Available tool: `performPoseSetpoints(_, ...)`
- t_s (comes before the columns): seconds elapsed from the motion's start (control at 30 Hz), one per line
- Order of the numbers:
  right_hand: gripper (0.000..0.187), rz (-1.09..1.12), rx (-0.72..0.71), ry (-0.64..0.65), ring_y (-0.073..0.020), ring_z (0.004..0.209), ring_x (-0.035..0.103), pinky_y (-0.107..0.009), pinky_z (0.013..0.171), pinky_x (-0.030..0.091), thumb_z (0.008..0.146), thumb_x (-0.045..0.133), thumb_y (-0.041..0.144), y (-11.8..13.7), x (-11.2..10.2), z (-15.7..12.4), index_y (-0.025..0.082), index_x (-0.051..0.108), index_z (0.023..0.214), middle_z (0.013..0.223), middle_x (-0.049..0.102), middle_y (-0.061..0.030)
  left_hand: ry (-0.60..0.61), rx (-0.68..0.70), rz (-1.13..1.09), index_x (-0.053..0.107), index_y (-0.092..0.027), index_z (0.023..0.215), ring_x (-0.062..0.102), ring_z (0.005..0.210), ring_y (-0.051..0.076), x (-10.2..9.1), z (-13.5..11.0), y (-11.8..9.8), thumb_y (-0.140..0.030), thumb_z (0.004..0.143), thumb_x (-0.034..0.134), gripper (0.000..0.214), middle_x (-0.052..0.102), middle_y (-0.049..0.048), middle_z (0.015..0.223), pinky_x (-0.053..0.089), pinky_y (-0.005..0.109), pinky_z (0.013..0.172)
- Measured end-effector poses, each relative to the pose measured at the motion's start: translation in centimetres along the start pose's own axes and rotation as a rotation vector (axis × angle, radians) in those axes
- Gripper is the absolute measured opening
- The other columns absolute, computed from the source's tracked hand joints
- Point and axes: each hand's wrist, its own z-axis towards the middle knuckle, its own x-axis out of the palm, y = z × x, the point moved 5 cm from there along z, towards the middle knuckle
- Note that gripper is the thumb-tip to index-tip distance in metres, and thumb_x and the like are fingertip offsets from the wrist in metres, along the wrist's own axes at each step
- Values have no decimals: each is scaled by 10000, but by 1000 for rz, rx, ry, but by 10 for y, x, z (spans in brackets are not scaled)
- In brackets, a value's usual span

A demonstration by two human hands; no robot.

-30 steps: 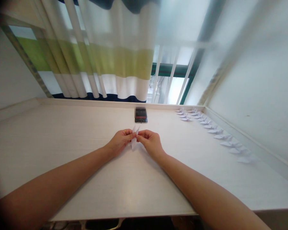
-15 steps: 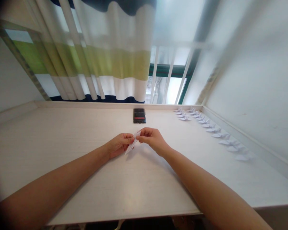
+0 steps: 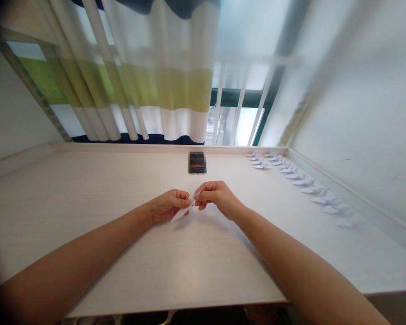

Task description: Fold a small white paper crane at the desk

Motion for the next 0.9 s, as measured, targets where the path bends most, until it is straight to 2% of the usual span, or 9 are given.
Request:
performPoseSetpoints(0.4,69,29,-128,-31,-90,410,487,-227,424,382,556,568,113,4,-2,-1,141,628,572,468,596,6,-14,-12,17,602,-88,589,496,464,69,0,-1,1,-254,482,777,264,565,5,520,373,215,493)
performPoseSetpoints(0.73,39,-27,-137,59,-93,424,498,-240,461,384,592,564,132,3,-4,-1,142,600,581,495,599,4,-35,-22,16,577,-100,572,490,420,71,5,-4,-2,-196,472,747,219,570,2,489,345,199,432)
performPoseSetpoints(0.8,9,-28,-178,47,-99,446,511,-249,481,397,607,580,149,6,-6,-1,147,588,606,527,610,1,-58,-13,15,575,-101,576,492,417,74,4,-4,-2,-184,476,736,207,571,4,487,348,202,433)
performPoseSetpoints(0.9,88,-1,-224,-30,-96,451,513,-251,486,401,640,606,216,11,-11,1,169,557,697,570,615,15,-119,4,9,557,-108,568,490,410,78,0,-3,-3,-179,472,732,212,564,-2,480,351,208,438)
